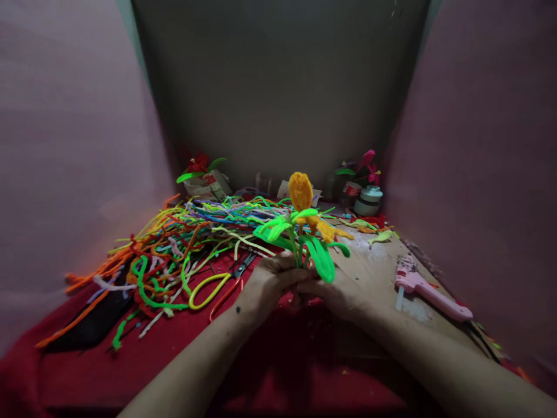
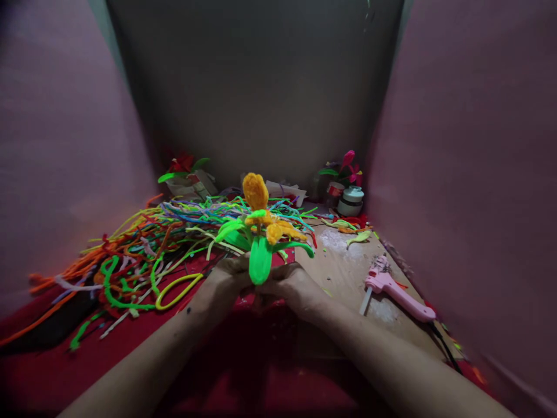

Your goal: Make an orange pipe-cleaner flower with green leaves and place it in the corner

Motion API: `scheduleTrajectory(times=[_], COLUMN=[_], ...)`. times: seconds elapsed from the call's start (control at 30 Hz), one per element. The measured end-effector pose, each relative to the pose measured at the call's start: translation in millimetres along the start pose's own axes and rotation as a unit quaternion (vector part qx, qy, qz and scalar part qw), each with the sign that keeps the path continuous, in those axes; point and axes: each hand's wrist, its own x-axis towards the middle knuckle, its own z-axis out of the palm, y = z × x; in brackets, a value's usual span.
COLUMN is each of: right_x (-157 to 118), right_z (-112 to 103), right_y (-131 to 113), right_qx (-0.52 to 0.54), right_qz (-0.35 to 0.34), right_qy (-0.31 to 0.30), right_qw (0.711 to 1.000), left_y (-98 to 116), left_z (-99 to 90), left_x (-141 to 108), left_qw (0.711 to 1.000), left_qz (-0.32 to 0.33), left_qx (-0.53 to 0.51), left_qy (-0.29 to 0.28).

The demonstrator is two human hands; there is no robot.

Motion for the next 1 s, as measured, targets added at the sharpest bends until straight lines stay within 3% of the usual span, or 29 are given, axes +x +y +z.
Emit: scheduleTrajectory(times=[0.07, 0.13, 0.27, 0.4, 0.5, 0.63, 0.77, 0.93, 1.0], right_x=[0, -2, -14, -39, -58, -71, -71, -66, -61], right_z=[-5, -16, -44, -60, -58, -50, -49, -51, -49], right_y=[-10, -20, -29, -23, -14, -7, -7, -9, -11], right_qx=[-0.024, -0.123, -0.256, -0.408, -0.469, -0.515, -0.476, -0.314, -0.223], right_qz=[0.008, 0.000, -0.026, -0.024, -0.017, -0.004, 0.021, 0.009, -0.011], right_qy=[0.013, 0.014, 0.049, 0.061, 0.018, 0.013, 0.044, 0.107, 0.104], right_qw=[1.000, 0.992, 0.965, 0.911, 0.883, 0.857, 0.878, 0.943, 0.969], left_y=[3, 3, -4, -9, -8, -10, -15, -20, -20], left_z=[-1.9, -8.2, -22.2, -23.2, -18.9, -17.6, -19.6, -19.2, -19.3], left_x=[1, 4, 10, 10, 7, 6, 8, 11, 11], left_qw=[0.999, 0.995, 0.992, 0.994, 0.996, 0.997, 0.997, 0.981, 0.976], left_qz=[0.036, 0.060, 0.060, 0.057, 0.055, 0.051, 0.027, 0.010, 0.004], left_qx=[0.014, 0.016, -0.028, -0.038, -0.017, -0.027, -0.056, -0.193, -0.217], left_qy=[0.037, 0.075, 0.110, 0.088, 0.069, 0.055, 0.050, 0.034, 0.024])
